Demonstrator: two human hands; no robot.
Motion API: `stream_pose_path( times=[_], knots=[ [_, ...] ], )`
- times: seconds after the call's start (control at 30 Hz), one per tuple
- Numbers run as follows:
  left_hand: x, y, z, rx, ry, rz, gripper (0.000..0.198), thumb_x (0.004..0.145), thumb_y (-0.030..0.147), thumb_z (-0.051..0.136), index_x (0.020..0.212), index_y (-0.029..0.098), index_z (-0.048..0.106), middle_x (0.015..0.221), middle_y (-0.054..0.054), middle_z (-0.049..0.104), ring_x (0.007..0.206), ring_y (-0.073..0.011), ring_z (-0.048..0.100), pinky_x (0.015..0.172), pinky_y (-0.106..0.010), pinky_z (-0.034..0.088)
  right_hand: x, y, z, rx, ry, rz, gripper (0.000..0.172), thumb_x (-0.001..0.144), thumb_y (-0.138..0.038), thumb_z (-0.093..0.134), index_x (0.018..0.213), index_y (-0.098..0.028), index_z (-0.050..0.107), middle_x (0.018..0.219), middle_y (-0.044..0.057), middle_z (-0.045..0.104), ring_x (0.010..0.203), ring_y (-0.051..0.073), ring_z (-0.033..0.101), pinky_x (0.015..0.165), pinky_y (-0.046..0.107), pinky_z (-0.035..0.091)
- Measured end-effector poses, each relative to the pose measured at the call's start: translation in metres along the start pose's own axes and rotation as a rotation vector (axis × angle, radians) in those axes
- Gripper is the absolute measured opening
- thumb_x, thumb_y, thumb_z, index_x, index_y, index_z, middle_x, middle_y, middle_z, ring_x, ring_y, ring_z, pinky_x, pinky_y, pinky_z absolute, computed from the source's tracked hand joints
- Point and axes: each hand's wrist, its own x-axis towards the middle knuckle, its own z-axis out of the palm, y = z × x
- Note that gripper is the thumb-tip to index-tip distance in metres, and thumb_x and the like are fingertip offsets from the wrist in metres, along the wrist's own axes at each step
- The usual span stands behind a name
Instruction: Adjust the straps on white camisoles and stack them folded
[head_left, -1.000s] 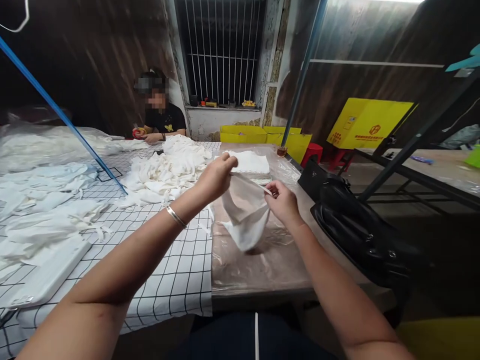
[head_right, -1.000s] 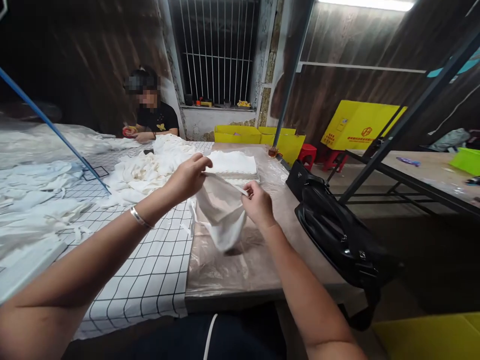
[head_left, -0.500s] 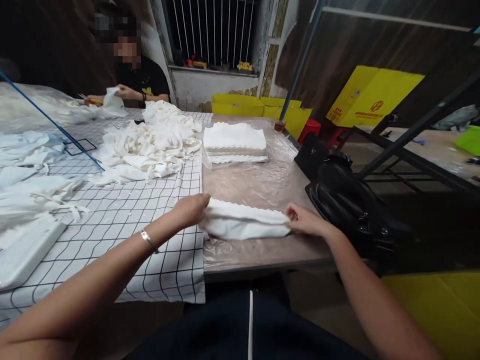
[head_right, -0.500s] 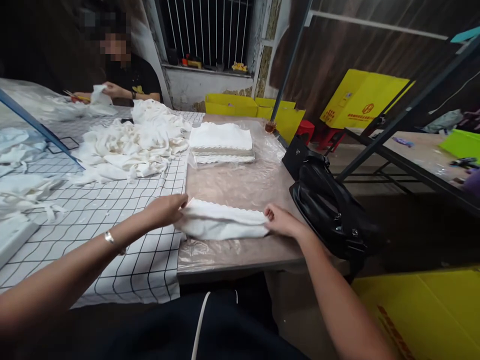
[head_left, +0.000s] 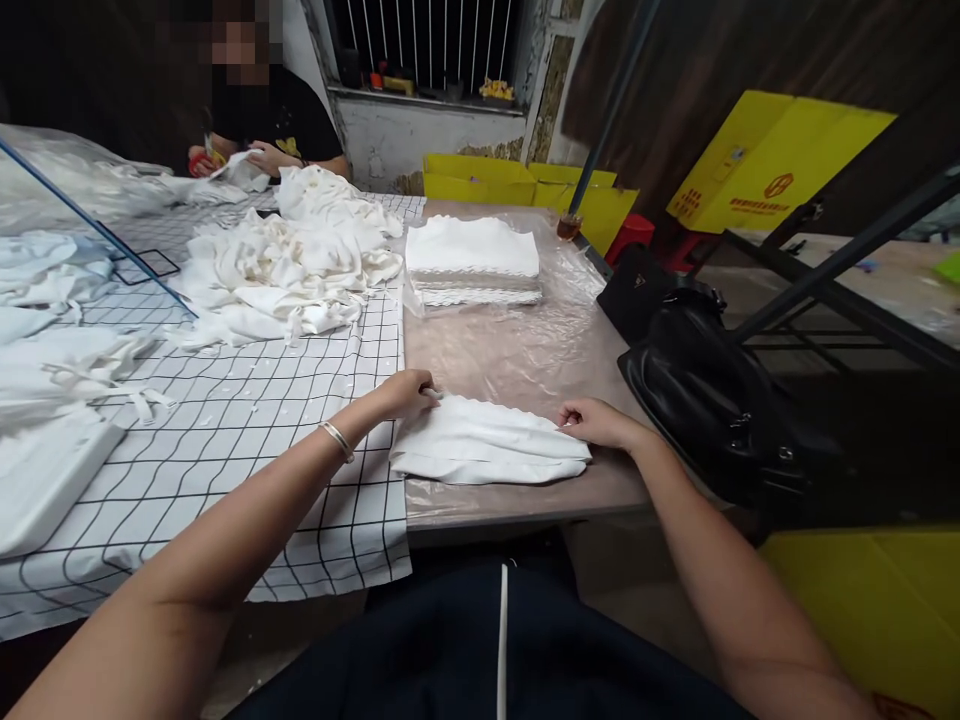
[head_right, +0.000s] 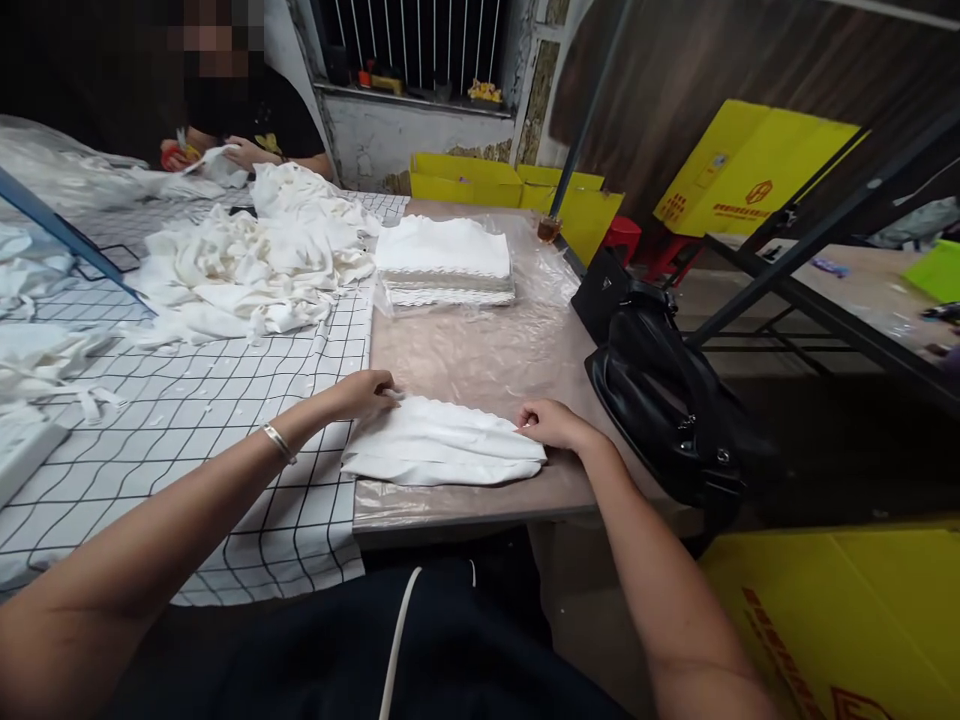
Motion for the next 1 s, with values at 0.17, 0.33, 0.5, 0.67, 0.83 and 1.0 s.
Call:
stream_pose_path(
  times=[0.17,0.33,0.5,0.67,0.83,1.0],
  knots=[
    [0.000,0.001,-0.034,-0.385,0.125,0.038,0.022,0.072,0.031,0.069,0.074,0.019,0.050,0.063,0.003,0.051,0.056,-0.0110,0.046,0.051,-0.022,0.033,-0.002,-0.008,-0.028,0.306,0.130,-0.079,0.037,0.062,-0.049,0.075,0.073,-0.019,0.055,0.058,-0.005,0.050,0.055,0.010,0.044,0.050,0.022,0.031],
    [0.001,0.008,-0.092,-0.655,0.091,0.208,0.032,0.063,0.027,0.079,0.079,0.018,0.053,0.060,0.006,0.046,0.053,-0.0074,0.042,0.049,-0.020,0.033,0.003,-0.037,-0.076,0.533,0.291,-0.236,0.048,0.050,-0.046,0.087,0.076,-0.019,0.056,0.062,-0.005,0.053,0.056,0.009,0.047,0.054,0.021,0.036],
    [-0.010,0.021,-0.134,-0.652,0.043,0.329,0.043,0.057,0.022,0.084,0.096,0.017,0.067,0.075,0.000,0.061,0.069,-0.0116,0.056,0.062,-0.024,0.046,0.004,-0.061,-0.111,0.453,0.403,-0.301,0.049,0.047,-0.043,0.089,0.084,-0.017,0.068,0.070,-0.002,0.060,0.062,0.011,0.050,0.057,0.023,0.038],
    [-0.021,0.031,-0.146,-0.695,-0.054,0.276,0.027,0.064,0.032,0.082,0.080,0.013,0.072,0.081,-0.006,0.068,0.078,-0.0170,0.062,0.070,-0.030,0.051,0.012,-0.066,-0.129,0.402,0.499,-0.398,0.040,0.056,-0.045,0.083,0.079,-0.018,0.065,0.069,-0.002,0.058,0.060,0.011,0.049,0.056,0.023,0.037],
    [-0.012,0.011,-0.103,-0.700,-0.167,0.086,0.033,0.060,0.039,0.085,0.071,0.012,0.071,0.067,-0.003,0.062,0.061,-0.0110,0.054,0.058,-0.025,0.045,0.037,-0.039,-0.107,0.090,0.405,-0.188,0.026,0.058,-0.031,0.080,0.072,-0.018,0.063,0.058,-0.003,0.053,0.057,0.012,0.047,0.054,0.024,0.036],
    [-0.002,-0.008,-0.046,-0.694,-0.162,-0.048,0.038,0.051,0.040,0.087,0.070,0.012,0.068,0.062,0.000,0.059,0.058,-0.0105,0.051,0.056,-0.025,0.041,0.065,-0.037,-0.052,0.095,0.363,-0.223,0.017,0.061,-0.024,0.074,0.067,-0.018,0.060,0.067,-0.001,0.060,0.063,0.013,0.051,0.063,0.027,0.043]
  ],
)
